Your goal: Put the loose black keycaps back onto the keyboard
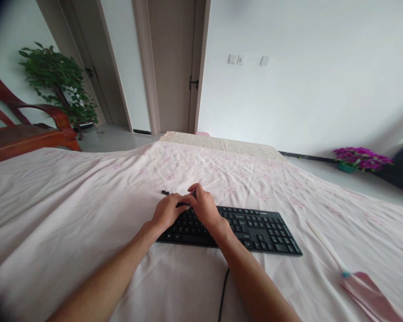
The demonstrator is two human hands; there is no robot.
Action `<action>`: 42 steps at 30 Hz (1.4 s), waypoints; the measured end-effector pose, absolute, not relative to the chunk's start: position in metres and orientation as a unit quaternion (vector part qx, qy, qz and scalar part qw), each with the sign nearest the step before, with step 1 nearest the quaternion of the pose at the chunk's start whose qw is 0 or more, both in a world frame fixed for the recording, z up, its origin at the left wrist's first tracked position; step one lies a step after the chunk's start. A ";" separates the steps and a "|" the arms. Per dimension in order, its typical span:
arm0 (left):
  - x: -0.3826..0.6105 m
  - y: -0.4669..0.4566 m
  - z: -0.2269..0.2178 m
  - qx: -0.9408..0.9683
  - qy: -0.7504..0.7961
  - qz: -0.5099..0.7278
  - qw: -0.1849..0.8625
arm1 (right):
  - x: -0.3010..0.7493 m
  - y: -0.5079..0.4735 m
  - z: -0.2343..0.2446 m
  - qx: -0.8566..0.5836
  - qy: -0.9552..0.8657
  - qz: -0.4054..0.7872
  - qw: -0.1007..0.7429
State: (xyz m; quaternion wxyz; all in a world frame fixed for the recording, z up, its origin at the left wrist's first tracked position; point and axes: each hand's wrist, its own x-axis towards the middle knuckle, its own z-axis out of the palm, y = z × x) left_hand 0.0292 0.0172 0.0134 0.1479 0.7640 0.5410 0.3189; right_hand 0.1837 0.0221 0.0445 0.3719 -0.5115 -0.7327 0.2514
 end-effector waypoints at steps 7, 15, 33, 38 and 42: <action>0.031 0.018 0.016 0.759 0.562 0.304 0.125 | 0.180 0.024 0.039 -0.497 -0.779 0.160 0.348; 0.031 0.011 0.023 0.771 0.539 0.312 0.130 | 0.179 0.019 0.027 -0.497 -0.763 0.137 0.391; 0.032 0.015 0.017 0.728 0.526 0.379 0.221 | 0.185 0.011 0.037 -0.517 -0.669 0.179 0.503; 0.029 0.021 0.011 0.658 0.491 0.481 0.307 | 0.188 0.010 0.051 -0.543 -0.717 0.087 0.429; 0.021 0.027 0.011 0.588 0.449 0.527 0.418 | 0.187 0.016 0.053 -0.507 -0.769 0.106 0.375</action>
